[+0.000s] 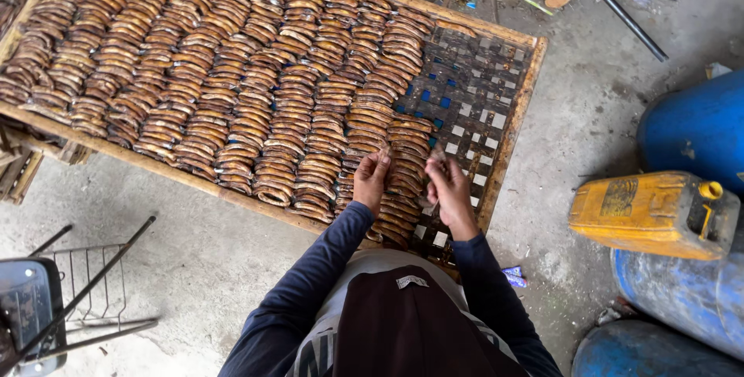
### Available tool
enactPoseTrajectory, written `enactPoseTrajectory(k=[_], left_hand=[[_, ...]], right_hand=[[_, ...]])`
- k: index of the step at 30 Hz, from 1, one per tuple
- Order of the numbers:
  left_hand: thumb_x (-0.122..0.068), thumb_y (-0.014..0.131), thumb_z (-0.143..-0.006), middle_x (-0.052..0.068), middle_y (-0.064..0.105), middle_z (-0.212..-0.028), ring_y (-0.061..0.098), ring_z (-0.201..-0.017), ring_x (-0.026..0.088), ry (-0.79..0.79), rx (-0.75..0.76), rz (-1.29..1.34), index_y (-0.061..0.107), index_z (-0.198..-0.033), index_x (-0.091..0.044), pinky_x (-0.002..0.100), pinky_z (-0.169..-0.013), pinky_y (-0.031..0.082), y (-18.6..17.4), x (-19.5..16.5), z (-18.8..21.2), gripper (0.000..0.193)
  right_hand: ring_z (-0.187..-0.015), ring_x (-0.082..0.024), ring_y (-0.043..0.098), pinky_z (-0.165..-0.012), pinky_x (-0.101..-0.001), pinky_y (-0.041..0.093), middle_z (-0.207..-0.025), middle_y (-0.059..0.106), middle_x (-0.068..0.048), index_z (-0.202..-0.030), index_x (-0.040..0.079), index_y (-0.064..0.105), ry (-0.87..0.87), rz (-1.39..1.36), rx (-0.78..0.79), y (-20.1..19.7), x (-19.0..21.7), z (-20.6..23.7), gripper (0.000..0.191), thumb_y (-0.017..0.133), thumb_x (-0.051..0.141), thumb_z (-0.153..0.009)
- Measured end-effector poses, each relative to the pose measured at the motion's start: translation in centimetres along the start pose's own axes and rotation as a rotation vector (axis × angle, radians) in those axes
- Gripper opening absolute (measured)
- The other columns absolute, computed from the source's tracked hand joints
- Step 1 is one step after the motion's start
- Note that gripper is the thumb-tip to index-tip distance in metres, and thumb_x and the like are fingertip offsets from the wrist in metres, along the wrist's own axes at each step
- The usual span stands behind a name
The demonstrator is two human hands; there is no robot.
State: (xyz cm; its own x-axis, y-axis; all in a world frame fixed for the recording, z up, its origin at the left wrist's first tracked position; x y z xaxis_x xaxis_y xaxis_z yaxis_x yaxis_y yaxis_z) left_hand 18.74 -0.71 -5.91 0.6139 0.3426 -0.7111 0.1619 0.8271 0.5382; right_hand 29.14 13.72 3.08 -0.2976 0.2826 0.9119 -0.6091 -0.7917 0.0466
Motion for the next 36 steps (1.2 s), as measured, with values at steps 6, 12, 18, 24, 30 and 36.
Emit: enactPoseTrajectory(k=[6, 12, 18, 24, 30, 36], left_hand=[[-0.046, 0.042, -0.108, 0.015, 0.061, -0.143, 0.057, -0.133, 0.027, 0.058, 0.147, -0.285, 0.053, -0.148, -0.004, 0.038, -0.113, 0.044, 3.3, -0.1, 3.8, 0.059], [-0.065, 0.021, -0.104, 0.006, 0.023, -0.173, 0.024, -0.156, 0.017, 0.069, 0.199, -0.020, 0.022, -0.165, -0.012, 0.035, -0.127, 0.018, 4.6, -3.0, 7.3, 0.080], [-0.031, 0.062, -0.103, 0.017, 0.053, -0.145, 0.055, -0.131, 0.024, 0.420, -0.070, -0.448, 0.048, -0.146, -0.002, 0.036, -0.108, 0.045, 1.1, -5.6, 9.4, 0.054], [-0.015, 0.079, -0.092, 0.006, 0.073, -0.103, 0.071, -0.094, 0.011, 0.348, -0.004, -0.441, 0.066, -0.110, -0.001, 0.028, -0.080, 0.060, -1.1, -5.2, 10.2, 0.027], [-0.017, 0.080, -0.092, 0.002, 0.069, -0.091, 0.065, -0.085, 0.009, 0.305, 0.078, -0.485, 0.064, -0.100, -0.003, 0.026, -0.075, 0.056, -5.7, -5.8, 10.5, 0.024], [-0.025, 0.082, -0.094, 0.000, 0.067, -0.088, 0.060, -0.083, 0.006, 0.373, 0.056, -0.473, 0.063, -0.102, -0.004, 0.025, -0.072, 0.053, -11.9, -7.9, 12.0, 0.030]], right_hand=[[-0.098, -0.008, 0.066, -0.086, -0.0277, 0.057, -0.107, 0.067, 0.001, -0.117, 0.012, 0.062, -0.104, -0.093, 0.137, 3.8, -0.5, -1.3, 0.024, 0.071, 0.022, -0.096], [-0.095, -0.011, 0.062, -0.081, -0.0294, 0.052, -0.104, 0.065, 0.000, -0.111, 0.011, 0.062, -0.077, -0.451, 0.261, 6.4, -2.0, -1.9, 0.022, 0.074, 0.026, -0.101], [-0.083, -0.014, 0.061, -0.072, -0.0326, 0.055, -0.092, 0.065, -0.001, -0.107, 0.014, 0.062, 0.160, -0.759, 0.288, 7.4, -1.6, -2.7, 0.024, 0.064, 0.037, -0.102], [-0.083, -0.016, 0.060, -0.077, -0.0343, 0.057, -0.091, 0.064, -0.002, -0.104, 0.013, 0.061, 0.089, -0.804, 0.299, 9.6, -0.6, -1.5, 0.027, 0.067, 0.039, -0.099], [-0.076, -0.013, 0.059, -0.071, -0.0311, 0.058, -0.086, 0.061, 0.001, -0.104, 0.014, 0.059, 0.121, -0.757, 0.303, 12.9, -2.1, -0.5, 0.027, 0.071, 0.039, -0.101], [-0.065, -0.015, 0.059, -0.057, -0.0329, 0.053, -0.081, 0.060, 0.000, -0.101, 0.015, 0.059, 0.108, -0.496, 0.294, 20.1, -5.6, 0.6, 0.021, 0.070, 0.032, -0.097]])
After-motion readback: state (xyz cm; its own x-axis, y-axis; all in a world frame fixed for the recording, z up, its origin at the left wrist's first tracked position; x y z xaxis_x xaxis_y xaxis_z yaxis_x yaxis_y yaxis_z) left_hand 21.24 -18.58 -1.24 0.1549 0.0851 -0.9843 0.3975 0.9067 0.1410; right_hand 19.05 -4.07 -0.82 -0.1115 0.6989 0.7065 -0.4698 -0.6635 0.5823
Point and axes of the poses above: each hand's wrist, its own z-axis away from the middle knuckle, its own y-axis out of the palm, x = y × z, the point moved 2 cm from there along -z, towards the middle knuckle
